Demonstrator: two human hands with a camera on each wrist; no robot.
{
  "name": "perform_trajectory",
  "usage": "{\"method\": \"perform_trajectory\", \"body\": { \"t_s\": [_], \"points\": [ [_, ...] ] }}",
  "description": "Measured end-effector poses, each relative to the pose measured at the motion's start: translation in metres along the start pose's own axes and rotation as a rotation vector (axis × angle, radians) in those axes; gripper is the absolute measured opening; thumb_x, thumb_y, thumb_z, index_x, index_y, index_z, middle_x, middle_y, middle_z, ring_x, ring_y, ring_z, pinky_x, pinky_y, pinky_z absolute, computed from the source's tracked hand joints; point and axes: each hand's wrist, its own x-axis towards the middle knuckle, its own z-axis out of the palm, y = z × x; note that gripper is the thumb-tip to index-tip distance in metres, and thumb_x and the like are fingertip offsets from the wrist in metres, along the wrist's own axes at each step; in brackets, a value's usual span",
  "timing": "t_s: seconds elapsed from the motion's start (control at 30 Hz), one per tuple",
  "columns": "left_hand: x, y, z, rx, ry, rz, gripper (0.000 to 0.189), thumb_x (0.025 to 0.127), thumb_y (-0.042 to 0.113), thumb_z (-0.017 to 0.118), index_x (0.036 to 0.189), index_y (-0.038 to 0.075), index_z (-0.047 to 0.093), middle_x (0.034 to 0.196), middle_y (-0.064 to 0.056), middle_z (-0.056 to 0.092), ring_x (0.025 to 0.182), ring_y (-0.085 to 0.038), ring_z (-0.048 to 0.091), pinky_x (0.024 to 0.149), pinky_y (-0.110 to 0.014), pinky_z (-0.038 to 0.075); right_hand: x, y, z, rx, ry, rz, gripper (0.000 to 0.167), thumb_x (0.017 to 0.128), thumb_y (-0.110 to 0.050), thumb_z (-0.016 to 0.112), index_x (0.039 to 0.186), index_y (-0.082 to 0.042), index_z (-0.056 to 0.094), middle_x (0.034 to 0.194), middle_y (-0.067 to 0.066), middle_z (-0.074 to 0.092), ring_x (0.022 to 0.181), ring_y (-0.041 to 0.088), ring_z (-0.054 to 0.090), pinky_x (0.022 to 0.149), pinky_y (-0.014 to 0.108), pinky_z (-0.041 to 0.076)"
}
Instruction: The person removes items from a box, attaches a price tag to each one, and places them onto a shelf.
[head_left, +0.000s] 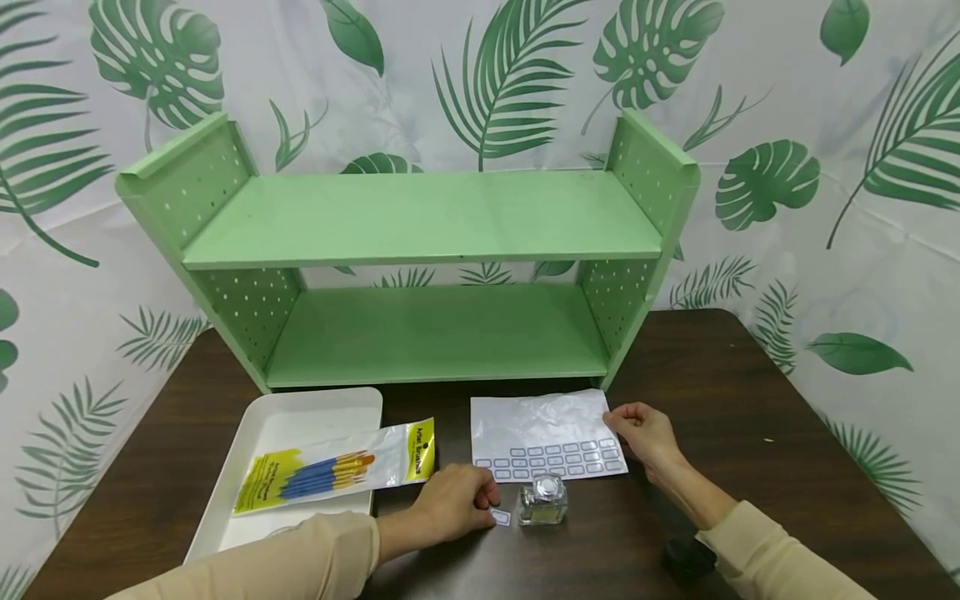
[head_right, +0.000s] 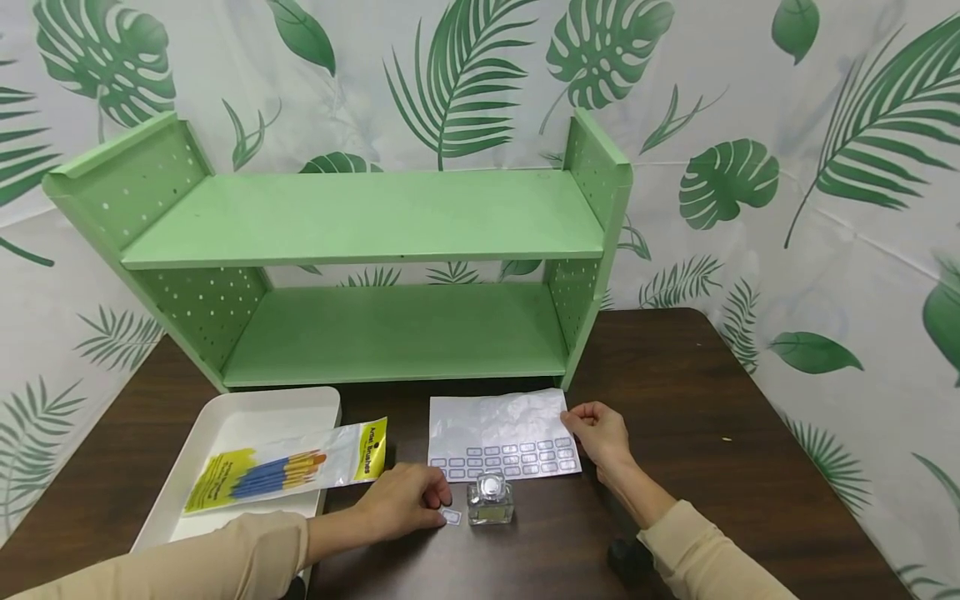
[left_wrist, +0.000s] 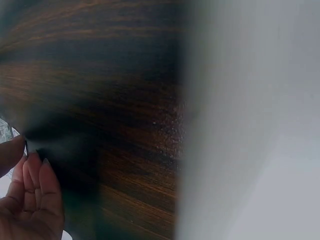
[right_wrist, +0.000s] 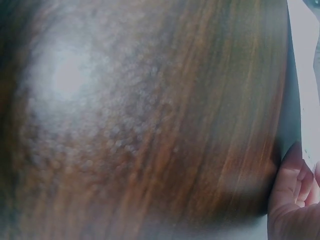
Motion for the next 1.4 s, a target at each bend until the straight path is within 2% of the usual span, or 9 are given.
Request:
{"method": "perform_trajectory", "body": {
  "t_s": [0.5,0.83,1.07,1.27,1.4],
  "points": [
    [0.0,0.003,0.0,0.036,0.018,0.008,0.017,0.069,0.012,0.08,0.07,0.017,0.063,0.061,0.014,0.056,0.058,0.002,0.046,0.054,-0.017,0.037,0.0,-0.002,0.0,-0.037,0.007,-0.015,0.025,0.091,-0.011,0.059,0.105,0.008,0.052,0.071,-0.001,0.055,0.062,0.007,0.054,0.054,0.021,0.051],
    [0.002,0.003,-0.001,0.041,0.003,0.013,0.02,0.071,0.012,0.079,0.07,0.019,0.061,0.062,0.013,0.055,0.059,0.001,0.045,0.054,-0.018,0.036,0.0,-0.003,-0.001,-0.078,0.005,-0.025,0.025,0.092,-0.013,0.058,0.106,0.007,0.052,0.075,0.0,0.055,0.066,0.008,0.054,0.057,0.021,0.052],
    [0.001,0.002,-0.003,0.038,-0.011,0.002,0.019,0.072,0.013,0.078,0.069,0.019,0.061,0.063,0.013,0.057,0.06,0.0,0.047,0.055,-0.019,0.037,-0.004,-0.004,-0.002,-0.118,0.015,-0.07,0.024,0.091,-0.01,0.059,0.105,0.009,0.054,0.078,0.005,0.057,0.069,0.01,0.056,0.059,0.024,0.055],
    [0.001,0.004,-0.006,-0.024,0.014,0.002,0.016,0.071,0.011,0.078,0.067,0.017,0.064,0.063,0.012,0.062,0.059,0.001,0.049,0.057,-0.018,0.04,-0.006,-0.004,-0.004,-0.17,0.017,-0.097,0.021,0.092,-0.008,0.057,0.104,0.009,0.056,0.082,0.008,0.057,0.074,0.013,0.057,0.064,0.027,0.057],
    [0.003,0.005,-0.011,-0.122,0.044,-0.003,0.015,0.072,0.006,0.077,0.067,0.013,0.064,0.061,0.007,0.063,0.058,0.0,0.048,0.056,-0.018,0.04,-0.006,-0.002,-0.004,-0.175,0.017,-0.108,0.019,0.092,-0.006,0.056,0.103,0.009,0.056,0.083,0.009,0.057,0.076,0.014,0.057,0.064,0.027,0.057]
  ]
}}
